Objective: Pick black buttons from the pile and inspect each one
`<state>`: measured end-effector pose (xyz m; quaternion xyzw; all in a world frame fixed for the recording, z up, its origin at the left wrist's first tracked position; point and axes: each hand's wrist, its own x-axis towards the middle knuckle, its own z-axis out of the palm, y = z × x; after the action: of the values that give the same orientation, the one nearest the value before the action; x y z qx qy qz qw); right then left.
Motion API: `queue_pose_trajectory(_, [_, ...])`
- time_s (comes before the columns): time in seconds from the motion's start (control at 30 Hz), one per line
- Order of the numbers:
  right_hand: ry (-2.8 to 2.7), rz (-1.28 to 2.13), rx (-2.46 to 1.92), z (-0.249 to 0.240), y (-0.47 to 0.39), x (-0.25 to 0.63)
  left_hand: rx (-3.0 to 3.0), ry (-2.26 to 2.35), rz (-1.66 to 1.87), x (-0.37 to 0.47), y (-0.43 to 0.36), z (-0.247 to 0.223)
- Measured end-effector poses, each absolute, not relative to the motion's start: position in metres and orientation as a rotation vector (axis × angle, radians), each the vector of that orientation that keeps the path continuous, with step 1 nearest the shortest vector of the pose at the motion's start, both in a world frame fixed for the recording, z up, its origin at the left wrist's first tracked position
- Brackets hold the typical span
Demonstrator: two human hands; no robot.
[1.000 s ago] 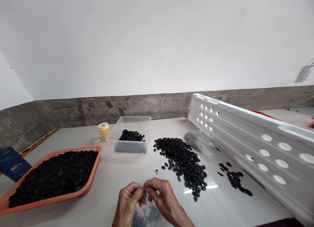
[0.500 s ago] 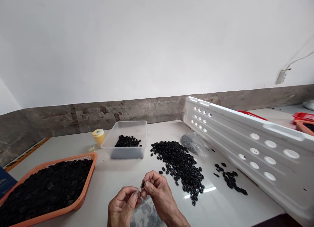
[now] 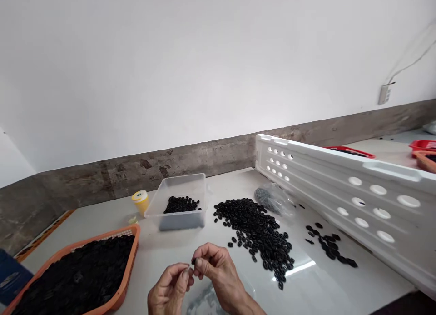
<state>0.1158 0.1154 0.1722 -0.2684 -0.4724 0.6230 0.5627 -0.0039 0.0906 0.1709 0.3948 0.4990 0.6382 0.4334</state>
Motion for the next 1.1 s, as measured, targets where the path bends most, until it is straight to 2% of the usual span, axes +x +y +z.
queue_pose_trajectory(0.37, [-1.052, 1.554, -0.427, 0.172, 0.112, 0.104, 0.954, 1.188, 1.629, -0.001, 0.086, 0.171])
queue_pose_trajectory(1.1, [-1.175, 1.488, -0.601, 0.164, 0.107, 0.109, 0.845, 1.216, 1.700, 0.007, 0.081, 0.174])
